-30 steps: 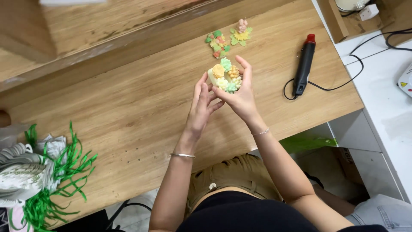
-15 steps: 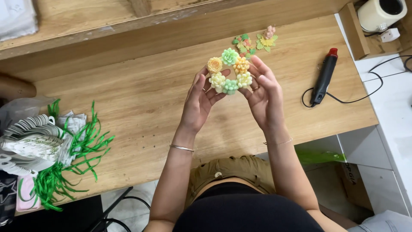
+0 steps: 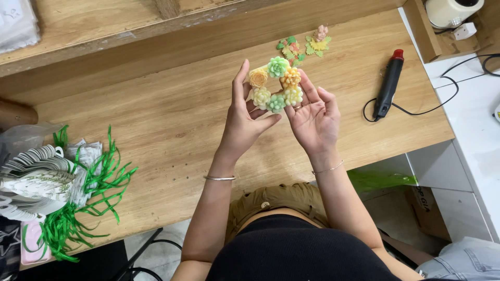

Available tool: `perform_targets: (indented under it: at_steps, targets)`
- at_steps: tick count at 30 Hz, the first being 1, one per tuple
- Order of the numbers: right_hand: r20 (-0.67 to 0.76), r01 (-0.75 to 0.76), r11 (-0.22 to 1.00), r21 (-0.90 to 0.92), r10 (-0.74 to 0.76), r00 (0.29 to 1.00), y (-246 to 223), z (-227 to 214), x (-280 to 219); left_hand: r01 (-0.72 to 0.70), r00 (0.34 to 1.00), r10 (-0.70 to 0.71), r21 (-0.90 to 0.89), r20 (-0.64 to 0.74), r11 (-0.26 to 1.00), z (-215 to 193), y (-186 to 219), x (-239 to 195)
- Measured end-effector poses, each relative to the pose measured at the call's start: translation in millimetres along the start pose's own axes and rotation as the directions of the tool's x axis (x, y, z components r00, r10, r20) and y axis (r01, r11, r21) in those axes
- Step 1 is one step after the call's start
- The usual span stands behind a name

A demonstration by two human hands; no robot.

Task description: Picking up various decorative flower-shaped candles from a workspace and placing them on display shelves.

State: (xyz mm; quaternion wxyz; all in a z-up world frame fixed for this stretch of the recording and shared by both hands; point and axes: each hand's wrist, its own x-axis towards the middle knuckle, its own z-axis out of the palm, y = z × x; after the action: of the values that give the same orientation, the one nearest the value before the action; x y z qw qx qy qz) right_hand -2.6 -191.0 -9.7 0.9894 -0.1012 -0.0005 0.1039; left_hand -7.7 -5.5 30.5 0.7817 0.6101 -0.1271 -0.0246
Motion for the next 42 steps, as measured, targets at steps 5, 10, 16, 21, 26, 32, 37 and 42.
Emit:
perform_targets:
  at_steps: [5, 10, 16, 21, 26, 32, 37, 42]
  targets:
    - [-0.022, -0.027, 0.999, 0.027, 0.028, 0.999, -0.1, 1.7, 0.4, -0.079, 0.997, 0.082, 0.202, -0.009, 0.976, 3.5, 10.0, -0.9]
    - [-0.006, -0.081, 0.994, 0.074, 0.081, 0.997, -2.5, -8.7, -0.6, -0.052, 0.997, 0.068, 0.345, -0.035, 0.937, 8.4, 23.2, -6.2]
    - [0.037, -0.164, 0.981, 0.103, 0.161, 0.986, -3.3, 2.5, -10.0, -0.056, 0.995, 0.08, 0.354, -0.052, 0.933, 8.6, 28.6, -15.3]
    - [-0.007, -0.177, 0.98, -0.093, 0.177, 0.984, 13.0, 18.8, -24.6, 0.001, 0.994, 0.011, 0.1, -0.113, 0.995, 1.7, 21.2, -33.9]
    - [0.043, -0.253, 0.964, -0.082, 0.257, 0.966, 44.5, 19.2, -36.7, 0.017, 0.979, -0.039, -0.113, -0.202, 0.993, -5.4, 17.2, -52.3]
    - [-0.047, -0.285, 0.931, -0.229, 0.282, 0.958, 86.1, 28.7, -51.8, 0.092, 0.941, -0.213, -0.41, -0.262, 0.908, -22.3, -0.3, -80.9]
    - [0.06, -0.296, 0.932, -0.208, 0.314, 0.948, 105.2, 10.7, -54.8, 0.094, 0.923, -0.292, -0.591, -0.249, 0.801, -35.8, -16.7, -102.7]
    - [0.019, -0.252, 0.861, -0.442, 0.29, 0.957, 116.4, 53.1, -46.4, 0.023, 0.945, -0.242, -0.697, -0.218, 0.717, -34.5, -4.8, -111.4]
